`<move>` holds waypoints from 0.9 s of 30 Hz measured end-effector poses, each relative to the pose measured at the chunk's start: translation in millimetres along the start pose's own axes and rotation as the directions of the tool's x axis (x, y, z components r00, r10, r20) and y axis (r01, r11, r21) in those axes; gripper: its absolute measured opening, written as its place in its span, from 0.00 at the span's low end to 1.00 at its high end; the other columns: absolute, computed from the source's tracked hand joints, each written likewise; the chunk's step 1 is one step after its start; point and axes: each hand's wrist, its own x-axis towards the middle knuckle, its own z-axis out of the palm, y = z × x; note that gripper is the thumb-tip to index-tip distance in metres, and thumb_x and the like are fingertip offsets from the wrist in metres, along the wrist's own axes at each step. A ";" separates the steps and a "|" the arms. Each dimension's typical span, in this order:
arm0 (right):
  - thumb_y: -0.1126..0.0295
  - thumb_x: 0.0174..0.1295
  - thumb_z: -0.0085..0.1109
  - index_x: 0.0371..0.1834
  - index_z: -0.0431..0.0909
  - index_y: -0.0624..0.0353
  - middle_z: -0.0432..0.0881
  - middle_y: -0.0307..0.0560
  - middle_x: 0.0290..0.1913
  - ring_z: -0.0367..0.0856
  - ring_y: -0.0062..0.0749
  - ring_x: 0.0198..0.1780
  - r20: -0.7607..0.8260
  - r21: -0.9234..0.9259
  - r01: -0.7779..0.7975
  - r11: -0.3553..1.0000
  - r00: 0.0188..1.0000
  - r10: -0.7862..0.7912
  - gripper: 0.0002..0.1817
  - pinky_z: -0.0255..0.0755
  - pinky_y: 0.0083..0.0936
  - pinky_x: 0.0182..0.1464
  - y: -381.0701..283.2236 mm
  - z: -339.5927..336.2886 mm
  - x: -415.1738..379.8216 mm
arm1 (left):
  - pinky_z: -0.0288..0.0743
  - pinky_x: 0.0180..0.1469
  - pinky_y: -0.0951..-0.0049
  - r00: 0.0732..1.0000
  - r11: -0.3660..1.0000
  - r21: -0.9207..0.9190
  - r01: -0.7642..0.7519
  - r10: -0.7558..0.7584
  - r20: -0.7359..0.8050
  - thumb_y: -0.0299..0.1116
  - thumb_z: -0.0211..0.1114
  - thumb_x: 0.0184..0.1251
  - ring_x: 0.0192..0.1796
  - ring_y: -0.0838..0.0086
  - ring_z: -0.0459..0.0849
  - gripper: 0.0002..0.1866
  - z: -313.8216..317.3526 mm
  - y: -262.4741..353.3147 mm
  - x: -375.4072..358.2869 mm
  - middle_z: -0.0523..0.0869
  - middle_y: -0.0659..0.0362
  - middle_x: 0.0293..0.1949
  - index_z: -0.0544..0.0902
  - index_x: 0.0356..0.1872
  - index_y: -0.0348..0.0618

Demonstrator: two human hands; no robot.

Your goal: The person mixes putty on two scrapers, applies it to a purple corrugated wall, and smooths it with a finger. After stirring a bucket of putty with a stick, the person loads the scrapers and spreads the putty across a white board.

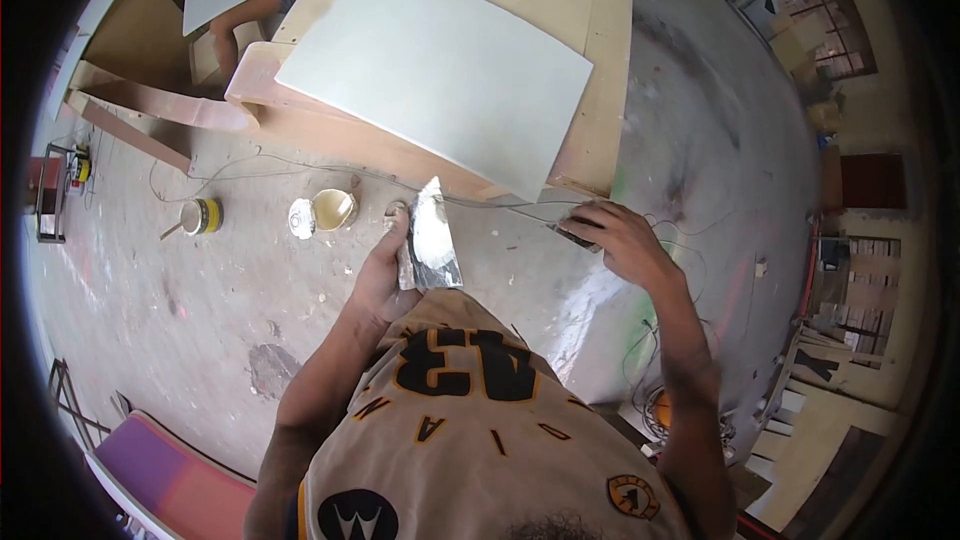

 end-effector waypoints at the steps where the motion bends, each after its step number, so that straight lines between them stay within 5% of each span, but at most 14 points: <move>1: 0.86 0.53 0.60 0.61 0.85 0.50 0.82 0.45 0.63 0.76 0.42 0.69 -0.132 0.045 -0.011 0.999 0.991 0.017 0.30 0.74 0.38 0.71 -10.3 -6.0 -6.8 | 0.84 0.59 0.62 0.999 0.999 0.038 0.031 -0.032 0.023 0.51 0.56 0.82 0.54 0.69 0.88 0.26 1.6 -5.6 1.3 0.87 0.57 0.53 0.75 0.67 0.42; 2: 0.86 0.53 0.60 0.61 0.85 0.50 0.82 0.45 0.63 0.76 0.42 0.69 -0.135 0.050 -0.015 0.999 0.991 0.022 0.30 0.74 0.38 0.71 -22.9 -6.2 -10.7 | 0.84 0.59 0.62 0.999 0.998 0.044 0.035 -0.036 0.020 0.51 0.56 0.82 0.54 0.69 0.88 0.26 -1.3 -12.1 4.1 0.87 0.57 0.53 0.75 0.67 0.42; 4: 0.80 0.55 0.68 0.61 0.85 0.50 0.81 0.47 0.65 0.75 0.46 0.71 -0.533 0.189 0.159 0.969 0.845 -0.035 0.27 0.76 0.41 0.71 -58.4 1.7 -11.9 | 0.83 0.61 0.64 0.970 0.979 0.099 0.176 -0.190 0.150 0.50 0.57 0.82 0.57 0.70 0.87 0.26 -9.2 -23.9 9.6 0.87 0.57 0.54 0.75 0.67 0.41; 8: 0.67 0.63 0.70 0.63 0.84 0.42 0.74 0.48 0.70 0.72 0.53 0.73 -0.695 0.168 0.440 0.882 0.687 -0.210 0.23 0.71 0.51 0.74 -126.4 31.5 -11.4 | 0.87 0.52 0.66 0.947 0.942 0.252 0.222 -0.270 0.173 0.44 0.61 0.81 0.50 0.70 0.89 0.23 8.9 -40.0 7.3 0.88 0.55 0.53 0.75 0.66 0.40; 11: 0.69 0.63 0.67 0.64 0.82 0.45 0.73 0.51 0.70 0.70 0.56 0.74 -0.714 0.241 0.366 0.899 0.694 -0.092 0.24 0.70 0.52 0.74 -122.9 69.1 -10.1 | 0.86 0.52 0.64 0.983 0.945 0.307 0.115 -0.153 0.103 0.45 0.59 0.82 0.50 0.69 0.89 0.22 22.1 -43.2 -0.5 0.88 0.54 0.52 0.77 0.64 0.39; 13: 0.76 0.62 0.62 0.66 0.81 0.51 0.73 0.52 0.70 0.68 0.58 0.74 -0.637 0.342 0.098 0.934 0.756 0.154 0.26 0.67 0.53 0.75 -113.2 71.3 -10.7 | 0.86 0.55 0.63 0.995 0.957 0.290 0.012 -0.039 0.088 0.46 0.57 0.83 0.50 0.67 0.90 0.22 25.1 -38.3 -2.6 0.88 0.54 0.52 0.77 0.63 0.38; 14: 0.82 0.59 0.58 0.66 0.79 0.57 0.73 0.56 0.69 0.69 0.58 0.74 -0.520 0.125 -0.027 0.992 0.849 0.089 0.28 0.66 0.51 0.75 -103.0 66.3 -20.1 | 0.83 0.60 0.62 0.982 0.969 0.247 0.029 -0.074 0.174 0.47 0.57 0.83 0.54 0.67 0.89 0.23 18.9 -31.2 -5.6 0.87 0.54 0.52 0.77 0.63 0.38; 17: 0.82 0.67 0.53 0.70 0.73 0.63 0.73 0.60 0.70 0.72 0.52 0.72 -0.531 0.591 0.022 0.806 0.763 0.368 0.26 0.64 0.41 0.75 -90.7 81.2 -32.2 | 0.81 0.62 0.63 0.964 0.895 0.382 -0.231 0.158 0.212 0.49 0.54 0.84 0.56 0.68 0.87 0.25 18.6 -31.0 -1.3 0.86 0.54 0.56 0.76 0.65 0.37; 20: 0.78 0.76 0.49 0.73 0.70 0.66 0.83 0.50 0.62 0.79 0.45 0.66 -0.205 0.967 0.251 0.047 0.653 0.729 0.22 0.69 0.32 0.69 -95.4 69.5 -32.1 | 0.79 0.63 0.63 0.885 0.615 0.637 -0.465 0.292 0.363 0.51 0.48 0.86 0.60 0.66 0.85 0.28 14.0 -23.1 3.6 0.85 0.50 0.61 0.78 0.65 0.35; 22: 0.74 0.76 0.52 0.69 0.74 0.65 0.85 0.48 0.58 0.82 0.42 0.62 -0.462 0.728 -0.110 0.677 0.652 0.602 0.20 0.73 0.32 0.67 -79.1 96.5 -27.6 | 0.77 0.65 0.62 0.732 -0.019 0.796 -0.605 0.377 0.567 0.53 0.47 0.86 0.62 0.60 0.84 0.29 27.6 -25.0 -0.5 0.83 0.45 0.62 0.80 0.64 0.37; 23: 0.73 0.74 0.54 0.65 0.76 0.64 0.86 0.49 0.56 0.84 0.41 0.59 -0.066 0.982 0.174 -0.079 0.697 0.714 0.18 0.75 0.35 0.65 -77.5 92.3 -22.5 | 0.75 0.68 0.58 0.549 -0.156 0.622 -0.768 0.342 0.763 0.50 0.50 0.85 0.66 0.52 0.82 0.26 37.0 -23.6 3.6 0.81 0.41 0.63 0.82 0.64 0.39; 24: 0.73 0.73 0.56 0.62 0.78 0.63 0.87 0.50 0.55 0.86 0.41 0.55 0.242 0.536 0.305 -0.787 0.838 0.489 0.16 0.77 0.38 0.63 -98.6 50.3 -4.4 | 0.75 0.68 0.58 0.535 -0.155 0.604 -0.782 0.330 0.778 0.50 0.50 0.85 0.66 0.52 0.82 0.26 44.4 -22.5 6.5 0.81 0.41 0.63 0.82 0.64 0.39; 26: 0.71 0.71 0.58 0.58 0.80 0.61 0.89 0.47 0.48 0.89 0.38 0.45 0.250 0.434 0.123 -0.892 0.935 0.250 0.15 0.83 0.37 0.47 -106.1 42.3 9.9 | 0.76 0.69 0.55 0.351 -0.351 0.374 -0.858 0.131 0.927 0.40 0.62 0.78 0.68 0.47 0.80 0.20 55.2 -18.8 9.2 0.81 0.40 0.63 0.82 0.64 0.42; 27: 0.70 0.71 0.57 0.58 0.80 0.61 0.89 0.47 0.47 0.89 0.38 0.44 0.223 0.434 0.107 -0.894 0.949 0.222 0.15 0.83 0.38 0.45 -107.0 40.8 13.9 | 0.79 0.68 0.53 0.352 -0.455 0.327 -0.828 0.031 0.935 0.31 0.70 0.63 0.70 0.46 0.79 0.26 60.0 -15.3 9.2 0.81 0.42 0.64 0.83 0.64 0.44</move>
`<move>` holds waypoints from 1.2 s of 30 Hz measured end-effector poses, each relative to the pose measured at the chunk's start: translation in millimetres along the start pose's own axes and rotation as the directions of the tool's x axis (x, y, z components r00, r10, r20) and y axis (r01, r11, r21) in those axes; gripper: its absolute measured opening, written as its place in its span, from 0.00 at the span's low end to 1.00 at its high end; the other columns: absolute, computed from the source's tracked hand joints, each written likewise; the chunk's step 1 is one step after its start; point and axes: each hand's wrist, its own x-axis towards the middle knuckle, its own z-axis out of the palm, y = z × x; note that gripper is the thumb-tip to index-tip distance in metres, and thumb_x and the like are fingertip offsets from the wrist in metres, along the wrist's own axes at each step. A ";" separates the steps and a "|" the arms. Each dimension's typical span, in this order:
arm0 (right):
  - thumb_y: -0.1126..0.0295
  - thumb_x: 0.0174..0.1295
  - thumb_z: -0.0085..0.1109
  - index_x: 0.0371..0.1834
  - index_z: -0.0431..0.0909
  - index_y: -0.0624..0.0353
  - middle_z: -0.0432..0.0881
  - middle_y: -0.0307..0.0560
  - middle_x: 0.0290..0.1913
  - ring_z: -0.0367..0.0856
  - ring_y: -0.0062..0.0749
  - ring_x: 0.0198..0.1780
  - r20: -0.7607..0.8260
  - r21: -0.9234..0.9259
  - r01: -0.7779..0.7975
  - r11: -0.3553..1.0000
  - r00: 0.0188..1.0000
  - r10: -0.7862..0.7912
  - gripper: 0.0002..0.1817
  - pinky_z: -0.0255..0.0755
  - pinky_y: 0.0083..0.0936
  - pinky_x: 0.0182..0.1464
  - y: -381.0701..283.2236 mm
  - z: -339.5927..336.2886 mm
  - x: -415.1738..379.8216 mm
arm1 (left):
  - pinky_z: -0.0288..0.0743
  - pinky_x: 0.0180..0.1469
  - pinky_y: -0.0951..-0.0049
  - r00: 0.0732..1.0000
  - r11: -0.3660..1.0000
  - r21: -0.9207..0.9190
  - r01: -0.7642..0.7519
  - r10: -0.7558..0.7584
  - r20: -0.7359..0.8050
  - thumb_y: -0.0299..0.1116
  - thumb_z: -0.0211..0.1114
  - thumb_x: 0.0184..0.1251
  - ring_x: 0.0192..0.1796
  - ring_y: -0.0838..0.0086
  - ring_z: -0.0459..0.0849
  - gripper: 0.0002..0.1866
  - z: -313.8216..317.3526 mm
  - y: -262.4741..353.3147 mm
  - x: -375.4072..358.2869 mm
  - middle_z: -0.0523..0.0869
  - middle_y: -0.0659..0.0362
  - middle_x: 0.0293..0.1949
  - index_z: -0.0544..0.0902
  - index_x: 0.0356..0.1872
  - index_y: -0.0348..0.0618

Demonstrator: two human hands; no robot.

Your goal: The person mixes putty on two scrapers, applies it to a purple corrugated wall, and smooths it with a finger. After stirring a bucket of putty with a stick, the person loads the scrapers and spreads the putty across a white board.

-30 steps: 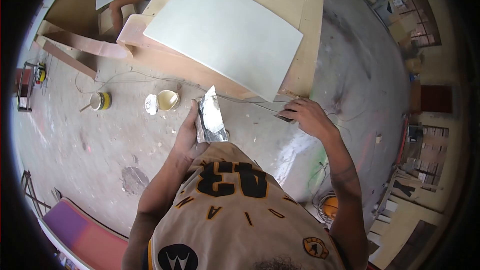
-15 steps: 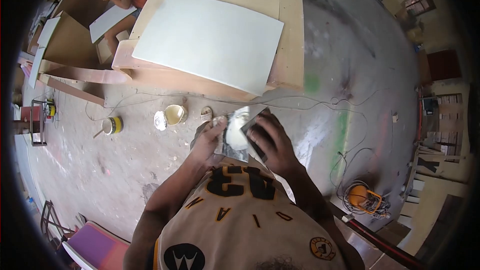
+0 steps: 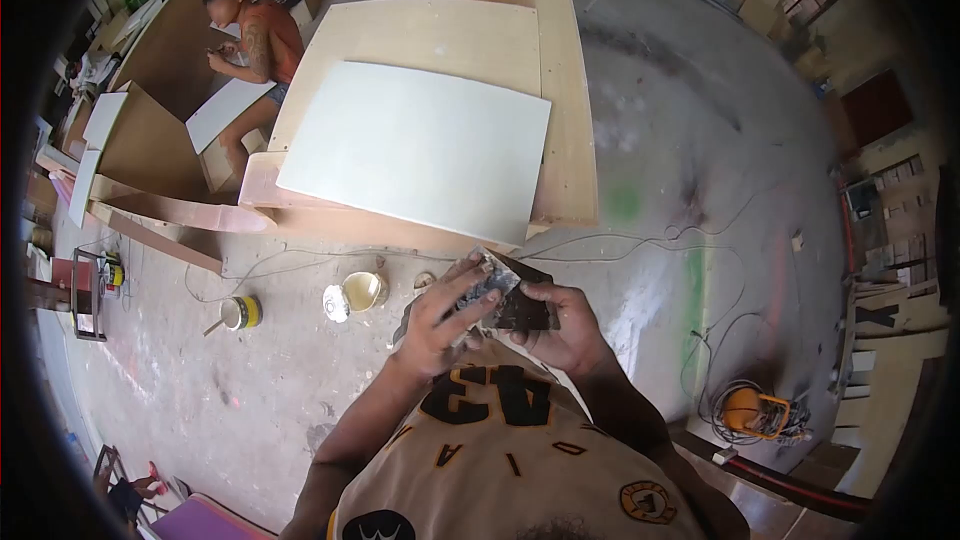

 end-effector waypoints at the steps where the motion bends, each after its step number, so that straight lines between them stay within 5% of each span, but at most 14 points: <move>1: 0.68 0.71 0.56 0.59 0.80 0.61 0.88 0.47 0.47 0.89 0.38 0.44 0.034 -0.006 -0.020 1.000 0.999 0.020 0.16 0.82 0.39 0.42 -0.5 3.3 3.7 | 0.79 0.68 0.53 1.000 1.000 0.000 -0.005 0.005 -0.008 0.31 0.70 0.63 0.70 0.46 0.79 0.26 -1.8 -1.9 -0.2 0.81 0.42 0.64 0.83 0.64 0.44; 3: 0.69 0.70 0.57 0.60 0.79 0.60 0.88 0.47 0.47 0.89 0.40 0.44 0.036 -0.069 0.035 0.997 0.999 -0.032 0.17 0.82 0.38 0.42 -10.2 5.5 12.8 | 0.81 0.66 0.54 0.986 0.981 0.108 0.162 -0.164 0.007 0.29 0.73 0.51 0.69 0.48 0.80 0.32 -7.0 -4.3 0.4 0.83 0.45 0.63 0.84 0.64 0.45; 7: 0.71 0.69 0.59 0.61 0.78 0.60 0.88 0.48 0.48 0.88 0.39 0.45 0.003 -0.094 0.268 0.959 0.963 -0.269 0.18 0.82 0.38 0.42 -42.8 22.8 26.6 | 0.84 0.63 0.56 0.949 0.947 0.250 0.200 -0.251 0.191 0.24 0.71 0.54 0.66 0.53 0.83 0.31 -30.3 -15.6 1.3 0.83 0.52 0.64 0.84 0.64 0.52; 9: 0.74 0.68 0.60 0.63 0.78 0.61 0.87 0.48 0.52 0.88 0.39 0.51 0.091 -0.318 0.473 0.822 0.878 -0.470 0.19 0.81 0.35 0.50 -80.6 30.3 44.5 | 0.85 0.60 0.58 0.950 0.944 0.279 0.176 -0.237 0.205 0.21 0.67 0.58 0.63 0.54 0.85 0.29 -29.3 -17.3 -3.6 0.83 0.52 0.65 0.84 0.64 0.53; 11: 0.76 0.70 0.58 0.65 0.77 0.63 0.87 0.47 0.55 0.87 0.38 0.57 0.127 -0.852 0.451 0.266 0.671 -0.730 0.20 0.77 0.32 0.59 -121.1 36.7 72.0 | 0.81 0.64 0.59 0.845 0.829 -0.174 0.532 -0.503 0.183 0.21 0.64 0.61 0.64 0.48 0.84 0.24 -30.6 -15.2 -7.9 0.85 0.46 0.62 0.84 0.61 0.40; 13: 0.79 0.71 0.55 0.66 0.76 0.64 0.86 0.54 0.56 0.86 0.47 0.56 0.254 -0.951 0.303 -0.064 0.642 -0.723 0.20 0.76 0.34 0.62 -160.1 28.6 105.9 | 0.79 0.65 0.58 0.834 0.799 -0.236 0.552 -0.530 0.154 0.27 0.63 0.68 0.64 0.48 0.83 0.21 -31.6 -20.9 -11.3 0.86 0.46 0.61 0.83 0.61 0.39; 14: 0.79 0.71 0.55 0.66 0.76 0.64 0.86 0.54 0.56 0.86 0.47 0.56 0.249 -0.954 0.293 -0.068 0.644 -0.723 0.20 0.76 0.34 0.62 -175.1 25.8 121.1 | 0.78 0.66 0.57 0.824 0.777 -0.285 0.562 -0.554 0.116 0.33 0.62 0.75 0.65 0.48 0.83 0.18 -32.4 -25.7 -11.9 0.86 0.46 0.61 0.83 0.61 0.37; 16: 0.81 0.70 0.52 0.68 0.75 0.61 0.82 0.60 0.61 0.81 0.55 0.62 0.511 -0.805 0.120 -0.581 0.637 -0.577 0.23 0.72 0.37 0.67 -198.3 19.5 147.5 | 0.81 0.56 0.63 0.846 0.793 -0.306 0.526 -0.526 0.092 0.27 0.59 0.76 0.60 0.51 0.86 0.18 -34.9 -36.9 -13.1 0.86 0.46 0.61 0.83 0.63 0.38; 18: 0.81 0.70 0.52 0.68 0.74 0.62 0.80 0.62 0.62 0.79 0.55 0.64 0.523 -0.760 0.070 -0.646 0.656 -0.545 0.22 0.71 0.37 0.68 -211.2 10.1 175.9 | 0.85 0.46 0.69 0.865 0.810 -0.325 0.489 -0.498 0.059 0.22 0.56 0.76 0.55 0.54 0.88 0.19 -37.6 -45.1 -13.9 0.85 0.45 0.62 0.82 0.64 0.39; 20: 0.80 0.70 0.52 0.68 0.73 0.63 0.79 0.63 0.63 0.77 0.56 0.65 0.534 -0.704 0.025 -0.710 0.678 -0.506 0.22 0.70 0.38 0.70 -212.7 5.3 192.1 | 0.76 0.67 0.56 0.803 0.728 -0.368 0.578 -0.587 0.099 0.44 0.56 0.82 0.66 0.49 0.83 0.22 -39.2 -49.1 -13.7 0.87 0.47 0.61 0.83 0.61 0.35; 24: 0.85 0.60 0.55 0.70 0.71 0.61 0.76 0.61 0.63 0.72 0.56 0.67 0.484 -0.599 -0.126 -0.791 0.730 -0.483 0.31 0.68 0.44 0.71 -200.2 -5.5 200.4 | 0.76 0.67 0.55 0.813 0.730 -0.390 0.561 -0.575 0.091 0.44 0.56 0.83 0.66 0.47 0.82 0.22 -44.8 -56.6 -12.0 0.87 0.47 0.61 0.83 0.61 0.36; 26: 0.86 0.55 0.56 0.69 0.72 0.60 0.75 0.59 0.64 0.72 0.56 0.67 0.528 -0.507 -0.149 -0.849 0.725 -0.443 0.33 0.69 0.45 0.68 -192.1 -17.5 191.1 | 0.84 0.49 0.65 0.867 0.825 -0.302 0.478 -0.497 0.014 0.27 0.57 0.79 0.54 0.53 0.88 0.17 -48.3 -59.2 -10.7 0.85 0.45 0.61 0.82 0.63 0.39; 30: 0.86 0.55 0.55 0.67 0.74 0.61 0.77 0.58 0.63 0.74 0.57 0.65 0.404 -0.560 -0.144 -0.816 0.812 -0.421 0.32 0.71 0.46 0.67 -196.4 1.3 162.5 | 0.82 0.53 0.65 0.825 0.772 -0.375 0.513 -0.564 -0.032 0.31 0.56 0.81 0.53 0.55 0.88 0.16 -44.6 -65.8 -21.5 0.86 0.44 0.59 0.82 0.63 0.38; 36: 0.80 0.58 0.56 0.63 0.79 0.62 0.83 0.59 0.59 0.79 0.56 0.62 0.453 -0.555 -0.194 -0.809 0.745 -0.489 0.26 0.74 0.45 0.65 -230.9 9.7 190.3 | 0.76 0.48 0.73 0.611 0.409 -0.572 0.712 -0.762 0.215 0.38 0.55 0.85 0.43 0.78 0.81 0.18 -33.4 -78.8 -40.8 0.90 0.56 0.45 0.84 0.58 0.35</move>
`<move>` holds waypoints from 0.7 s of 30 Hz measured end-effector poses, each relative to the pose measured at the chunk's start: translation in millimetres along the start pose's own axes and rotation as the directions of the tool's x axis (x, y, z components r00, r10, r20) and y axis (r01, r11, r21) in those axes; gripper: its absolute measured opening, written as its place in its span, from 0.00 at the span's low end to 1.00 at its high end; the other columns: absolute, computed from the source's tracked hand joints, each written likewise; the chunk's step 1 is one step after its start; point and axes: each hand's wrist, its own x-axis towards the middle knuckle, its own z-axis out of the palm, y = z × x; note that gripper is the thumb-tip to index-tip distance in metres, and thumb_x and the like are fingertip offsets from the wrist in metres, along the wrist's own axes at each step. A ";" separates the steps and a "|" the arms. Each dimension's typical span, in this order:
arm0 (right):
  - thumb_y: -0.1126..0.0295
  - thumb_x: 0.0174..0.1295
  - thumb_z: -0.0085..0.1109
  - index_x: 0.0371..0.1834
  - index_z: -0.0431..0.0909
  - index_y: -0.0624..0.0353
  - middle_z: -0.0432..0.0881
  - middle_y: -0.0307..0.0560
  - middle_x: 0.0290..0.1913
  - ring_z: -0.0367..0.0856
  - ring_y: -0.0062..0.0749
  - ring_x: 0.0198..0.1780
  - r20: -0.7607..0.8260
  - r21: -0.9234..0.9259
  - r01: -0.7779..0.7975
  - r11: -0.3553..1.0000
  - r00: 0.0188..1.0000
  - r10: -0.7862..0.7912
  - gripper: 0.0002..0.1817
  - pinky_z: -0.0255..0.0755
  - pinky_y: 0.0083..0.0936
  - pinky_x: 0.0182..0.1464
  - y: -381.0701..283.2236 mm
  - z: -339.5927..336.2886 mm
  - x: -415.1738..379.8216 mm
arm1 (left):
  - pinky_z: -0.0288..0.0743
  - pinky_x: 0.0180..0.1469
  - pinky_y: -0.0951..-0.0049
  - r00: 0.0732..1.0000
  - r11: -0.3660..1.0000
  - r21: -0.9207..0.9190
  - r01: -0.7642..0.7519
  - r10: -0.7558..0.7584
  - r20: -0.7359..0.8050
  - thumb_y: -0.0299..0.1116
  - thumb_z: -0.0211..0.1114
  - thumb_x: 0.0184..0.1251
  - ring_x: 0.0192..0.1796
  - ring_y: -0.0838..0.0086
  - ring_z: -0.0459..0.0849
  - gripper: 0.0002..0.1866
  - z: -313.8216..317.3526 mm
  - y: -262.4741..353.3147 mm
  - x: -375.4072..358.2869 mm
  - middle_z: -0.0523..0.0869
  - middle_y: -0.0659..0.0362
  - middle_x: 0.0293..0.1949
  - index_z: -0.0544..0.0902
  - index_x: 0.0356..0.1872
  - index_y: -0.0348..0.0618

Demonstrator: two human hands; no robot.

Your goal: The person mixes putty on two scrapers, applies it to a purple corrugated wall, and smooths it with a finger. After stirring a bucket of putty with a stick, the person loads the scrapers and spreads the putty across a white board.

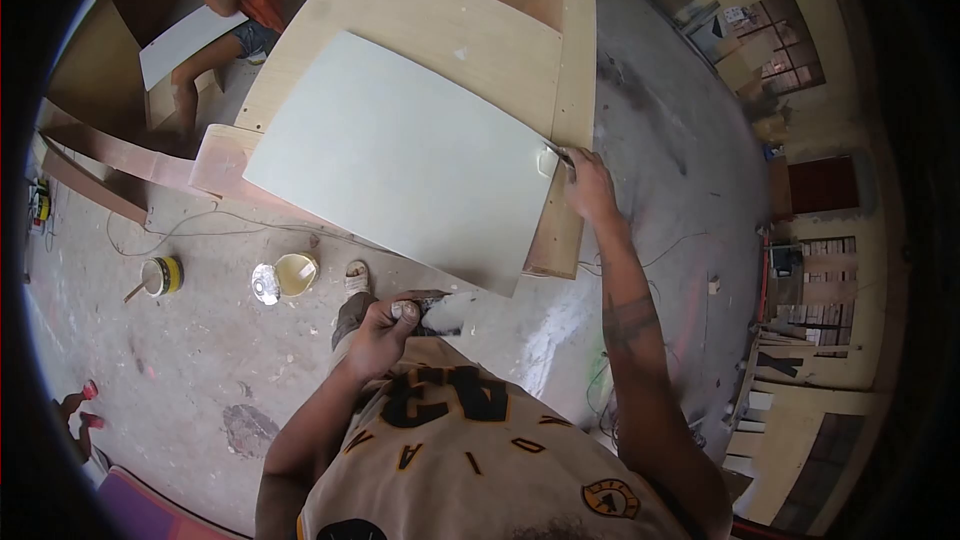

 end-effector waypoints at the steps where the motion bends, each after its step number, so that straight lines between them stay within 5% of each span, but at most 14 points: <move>1: 0.80 0.58 0.56 0.63 0.79 0.62 0.83 0.59 0.59 0.79 0.56 0.62 -0.001 0.000 0.002 1.000 1.000 -0.002 0.26 0.74 0.45 0.65 0.2 3.5 6.7 | 0.74 0.45 0.76 0.996 0.995 -0.063 0.072 -0.068 0.059 0.39 0.54 0.86 0.40 0.82 0.77 0.18 -3.5 -7.1 1.4 0.87 0.62 0.41 0.84 0.58 0.36; 5: 0.80 0.58 0.55 0.61 0.80 0.61 0.83 0.59 0.58 0.79 0.56 0.62 0.027 -0.042 -0.049 0.998 0.998 0.050 0.24 0.74 0.44 0.66 -9.4 12.2 13.5 | 0.68 0.41 0.81 0.974 0.965 -0.179 0.193 -0.166 0.156 0.40 0.52 0.87 0.36 0.88 0.68 0.18 -5.3 9.2 3.3 0.78 0.74 0.33 0.85 0.58 0.40; 9: 0.80 0.58 0.55 0.60 0.81 0.61 0.83 0.59 0.59 0.79 0.55 0.62 0.066 -0.022 -0.058 0.998 0.996 0.059 0.24 0.74 0.44 0.66 -12.1 6.1 4.5 | 0.67 0.43 0.83 0.972 0.937 -0.273 0.217 -0.180 0.152 0.40 0.52 0.87 0.36 0.88 0.68 0.18 -6.7 0.1 2.7 0.77 0.74 0.33 0.85 0.59 0.39; 11: 0.79 0.58 0.55 0.61 0.80 0.62 0.83 0.59 0.59 0.79 0.55 0.63 0.079 -0.031 -0.060 0.998 0.995 0.062 0.24 0.74 0.44 0.67 -10.7 -0.6 10.3 | 0.71 0.47 0.81 0.966 0.822 -0.507 0.259 -0.219 0.137 0.41 0.51 0.88 0.38 0.87 0.73 0.19 2.2 13.5 5.1 0.82 0.72 0.36 0.85 0.59 0.39; 17: 0.80 0.57 0.56 0.62 0.79 0.63 0.83 0.58 0.60 0.79 0.54 0.62 0.025 -0.074 -0.078 0.994 0.997 0.080 0.26 0.74 0.43 0.67 -11.6 6.9 21.3 | 0.77 0.64 0.69 0.904 0.753 -0.500 0.428 -0.360 0.231 0.46 0.49 0.87 0.54 0.75 0.86 0.23 -4.9 -33.0 7.7 0.88 0.59 0.53 0.80 0.62 0.36; 21: 0.79 0.57 0.57 0.62 0.79 0.63 0.83 0.58 0.60 0.79 0.53 0.62 0.022 -0.121 -0.073 0.990 0.997 0.076 0.26 0.75 0.43 0.66 -14.2 14.9 21.2 | 0.76 0.65 0.67 0.894 0.656 -0.609 0.447 -0.358 0.270 0.45 0.50 0.86 0.56 0.73 0.85 0.21 -3.0 -31.6 10.1 0.88 0.58 0.55 0.82 0.59 0.38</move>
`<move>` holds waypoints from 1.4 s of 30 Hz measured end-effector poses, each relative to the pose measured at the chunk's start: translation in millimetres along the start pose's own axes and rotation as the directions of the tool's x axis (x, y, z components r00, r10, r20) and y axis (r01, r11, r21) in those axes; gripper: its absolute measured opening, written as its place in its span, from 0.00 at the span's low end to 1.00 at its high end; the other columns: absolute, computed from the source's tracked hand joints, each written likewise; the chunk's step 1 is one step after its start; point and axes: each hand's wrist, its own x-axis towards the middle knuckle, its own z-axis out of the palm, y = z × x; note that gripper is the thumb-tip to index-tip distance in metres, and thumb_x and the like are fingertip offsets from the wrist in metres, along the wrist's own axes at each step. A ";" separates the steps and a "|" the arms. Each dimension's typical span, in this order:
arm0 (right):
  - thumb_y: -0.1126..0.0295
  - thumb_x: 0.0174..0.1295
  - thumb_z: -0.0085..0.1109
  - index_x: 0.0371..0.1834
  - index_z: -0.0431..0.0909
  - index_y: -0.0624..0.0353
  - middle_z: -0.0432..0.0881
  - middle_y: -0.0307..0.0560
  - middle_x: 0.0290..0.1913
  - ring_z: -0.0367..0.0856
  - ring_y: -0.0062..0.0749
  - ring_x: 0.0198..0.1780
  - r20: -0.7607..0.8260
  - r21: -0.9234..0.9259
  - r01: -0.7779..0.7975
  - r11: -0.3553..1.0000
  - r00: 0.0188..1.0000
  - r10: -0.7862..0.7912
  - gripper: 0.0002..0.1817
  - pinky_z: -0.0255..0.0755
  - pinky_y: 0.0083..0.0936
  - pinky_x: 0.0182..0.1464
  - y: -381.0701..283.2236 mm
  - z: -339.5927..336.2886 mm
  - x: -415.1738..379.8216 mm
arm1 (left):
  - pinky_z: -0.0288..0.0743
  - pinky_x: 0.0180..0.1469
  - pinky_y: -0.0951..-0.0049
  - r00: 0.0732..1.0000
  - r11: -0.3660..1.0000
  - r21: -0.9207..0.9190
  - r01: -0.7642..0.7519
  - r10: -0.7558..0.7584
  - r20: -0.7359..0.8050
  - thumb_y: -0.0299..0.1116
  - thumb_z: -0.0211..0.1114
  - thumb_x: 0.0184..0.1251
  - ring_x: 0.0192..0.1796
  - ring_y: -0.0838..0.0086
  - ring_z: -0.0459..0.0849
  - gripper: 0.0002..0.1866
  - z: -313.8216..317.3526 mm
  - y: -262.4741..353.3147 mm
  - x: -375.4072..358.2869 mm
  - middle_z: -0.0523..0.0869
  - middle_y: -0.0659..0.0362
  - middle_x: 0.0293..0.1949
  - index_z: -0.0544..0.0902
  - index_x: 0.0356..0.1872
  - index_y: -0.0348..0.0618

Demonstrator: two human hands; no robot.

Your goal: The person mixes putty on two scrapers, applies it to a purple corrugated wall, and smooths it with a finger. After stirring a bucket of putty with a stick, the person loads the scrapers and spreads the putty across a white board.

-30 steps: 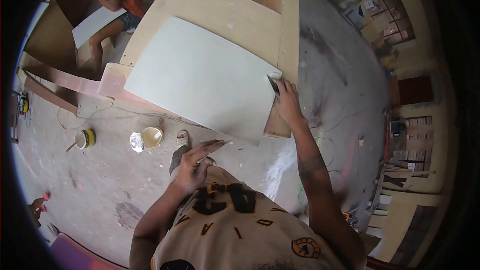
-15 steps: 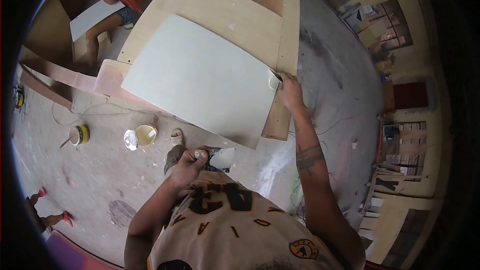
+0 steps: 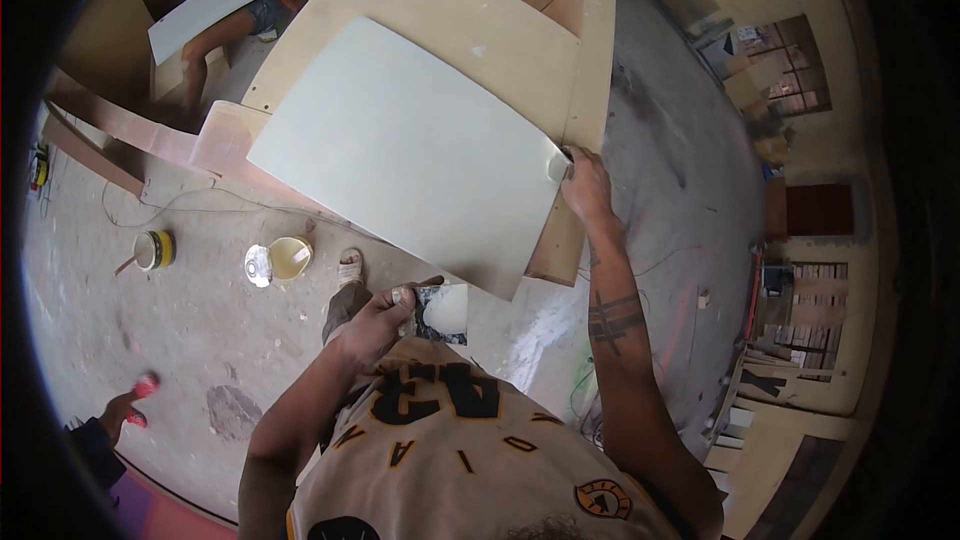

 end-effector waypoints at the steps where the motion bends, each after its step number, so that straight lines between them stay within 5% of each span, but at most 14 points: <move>1: 0.79 0.57 0.57 0.62 0.79 0.63 0.83 0.58 0.60 0.79 0.53 0.62 0.005 0.001 0.003 1.000 1.000 -0.003 0.26 0.75 0.43 0.66 -0.8 1.7 -1.2 | 0.76 0.65 0.68 1.000 0.999 0.015 -0.028 0.028 0.012 0.46 0.50 0.86 0.56 0.75 0.85 0.23 3.1 1.3 0.9 0.88 0.59 0.55 0.79 0.65 0.39; 15: 0.78 0.58 0.56 0.59 0.80 0.61 0.83 0.56 0.57 0.80 0.56 0.59 -0.094 -0.040 0.053 0.998 0.994 -0.057 0.22 0.75 0.49 0.62 -2.9 14.6 -8.6 | 0.72 0.70 0.69 0.992 0.997 -0.074 -0.028 0.037 0.123 0.45 0.49 0.87 0.63 0.76 0.80 0.26 0.5 -5.2 20.3 0.84 0.58 0.63 0.74 0.73 0.37; 17: 0.79 0.59 0.55 0.59 0.79 0.63 0.83 0.63 0.55 0.80 0.62 0.59 -0.167 -0.039 0.157 0.987 0.973 -0.162 0.22 0.74 0.49 0.64 29.1 37.6 0.4 | 0.77 0.65 0.69 0.997 0.994 0.108 0.001 0.007 -0.077 0.46 0.53 0.86 0.57 0.75 0.84 0.22 -0.9 -10.6 22.7 0.86 0.59 0.55 0.80 0.63 0.38; 18: 0.81 0.59 0.51 0.61 0.78 0.65 0.84 0.67 0.54 0.81 0.63 0.59 -0.023 0.131 -0.031 0.991 0.999 0.034 0.24 0.73 0.47 0.66 35.7 38.9 3.8 | 0.75 0.65 0.68 0.981 0.953 0.285 0.106 -0.054 -0.185 0.49 0.53 0.85 0.56 0.74 0.83 0.25 -19.2 -28.8 36.6 0.86 0.59 0.55 0.79 0.64 0.37; 19: 0.81 0.60 0.46 0.65 0.78 0.68 0.84 0.67 0.59 0.82 0.58 0.62 0.027 0.166 0.046 0.985 0.998 -0.051 0.27 0.73 0.43 0.68 24.9 19.2 1.2 | 0.74 0.66 0.67 0.943 0.850 0.471 0.237 -0.084 -0.323 0.51 0.53 0.85 0.55 0.71 0.82 0.26 41.1 29.0 -0.7 0.86 0.57 0.54 0.80 0.63 0.37; 20: 0.80 0.62 0.48 0.65 0.78 0.68 0.84 0.66 0.60 0.82 0.55 0.63 0.063 0.284 0.031 0.958 0.997 -0.051 0.26 0.72 0.41 0.69 12.4 6.0 -1.7 | 0.73 0.66 0.67 0.986 0.879 0.471 0.070 0.010 -0.164 0.51 0.52 0.86 0.56 0.69 0.81 0.25 -4.9 -17.8 29.3 0.86 0.57 0.53 0.80 0.63 0.39; 22: 0.84 0.61 0.52 0.66 0.79 0.63 0.85 0.61 0.60 0.83 0.51 0.63 0.102 0.320 0.125 0.939 0.981 -0.165 0.28 0.73 0.41 0.68 30.4 19.9 5.7 | 0.73 0.64 0.69 0.985 0.817 0.573 -0.062 0.144 -0.099 0.49 0.51 0.86 0.56 0.74 0.79 0.23 19.8 10.2 7.8 0.86 0.60 0.51 0.82 0.58 0.40; 24: 0.86 0.58 0.51 0.66 0.79 0.64 0.85 0.61 0.60 0.83 0.51 0.63 0.138 0.323 0.151 0.934 0.969 -0.205 0.29 0.73 0.40 0.69 -1.5 10.2 5.4 | 0.72 0.66 0.68 0.985 0.987 0.105 -0.121 0.106 0.138 0.49 0.48 0.87 0.57 0.71 0.79 0.23 1.1 -12.4 38.7 0.85 0.56 0.55 0.81 0.61 0.40; 25: 0.87 0.56 0.50 0.65 0.80 0.64 0.86 0.61 0.59 0.84 0.50 0.63 0.148 0.248 0.123 0.961 0.975 -0.163 0.30 0.73 0.39 0.69 9.4 -6.0 -0.6 | 0.72 0.66 0.68 0.983 0.988 0.109 -0.106 0.088 0.160 0.49 0.48 0.87 0.57 0.71 0.79 0.23 3.0 -8.1 36.1 0.85 0.56 0.55 0.81 0.61 0.40; 28: 0.86 0.53 0.51 0.62 0.80 0.64 0.84 0.62 0.59 0.81 0.58 0.63 0.083 0.200 0.203 0.959 0.971 -0.223 0.29 0.73 0.41 0.69 10.9 0.1 -22.6 | 0.73 0.64 0.68 0.983 0.677 0.724 0.132 0.003 -0.182 0.47 0.48 0.87 0.56 0.70 0.80 0.22 15.8 8.8 24.7 0.85 0.55 0.54 0.81 0.62 0.41; 29: 0.86 0.53 0.53 0.61 0.81 0.62 0.84 0.63 0.56 0.80 0.60 0.61 0.060 0.210 0.197 0.958 0.975 -0.213 0.29 0.73 0.44 0.68 11.7 4.6 -29.2 | 0.74 0.64 0.67 0.976 0.723 0.674 0.148 0.001 -0.216 0.45 0.50 0.87 0.55 0.72 0.80 0.20 16.4 8.3 28.5 0.85 0.59 0.52 0.82 0.58 0.41; 31: 0.86 0.53 0.53 0.60 0.81 0.58 0.83 0.61 0.56 0.80 0.58 0.61 0.019 0.134 0.224 0.965 0.973 -0.229 0.28 0.73 0.46 0.66 1.2 1.4 -48.9 | 0.74 0.66 0.68 0.993 0.988 0.117 0.098 -0.090 -0.074 0.38 0.49 0.87 0.58 0.74 0.82 0.16 0.4 -10.5 42.1 0.84 0.58 0.56 0.80 0.60 0.42; 33: 0.83 0.53 0.58 0.55 0.82 0.60 0.85 0.55 0.57 0.81 0.57 0.59 0.019 0.182 0.193 0.964 0.980 -0.200 0.23 0.75 0.45 0.64 -28.2 -18.9 -69.3 | 0.74 0.68 0.64 0.990 0.982 -0.186 -0.043 0.067 0.126 0.39 0.51 0.86 0.60 0.71 0.82 0.17 -1.4 -16.5 40.2 0.84 0.58 0.57 0.79 0.62 0.40; 42: 0.82 0.48 0.65 0.59 0.79 0.57 0.82 0.46 0.60 0.77 0.47 0.62 0.115 0.177 0.204 0.963 0.967 -0.226 0.30 0.74 0.46 0.59 -56.5 -16.1 -163.1 | 0.70 0.73 0.57 0.974 0.971 -0.231 -0.062 0.110 0.201 0.45 0.50 0.86 0.68 0.63 0.79 0.23 -13.1 -24.8 46.0 0.80 0.56 0.66 0.71 0.70 0.41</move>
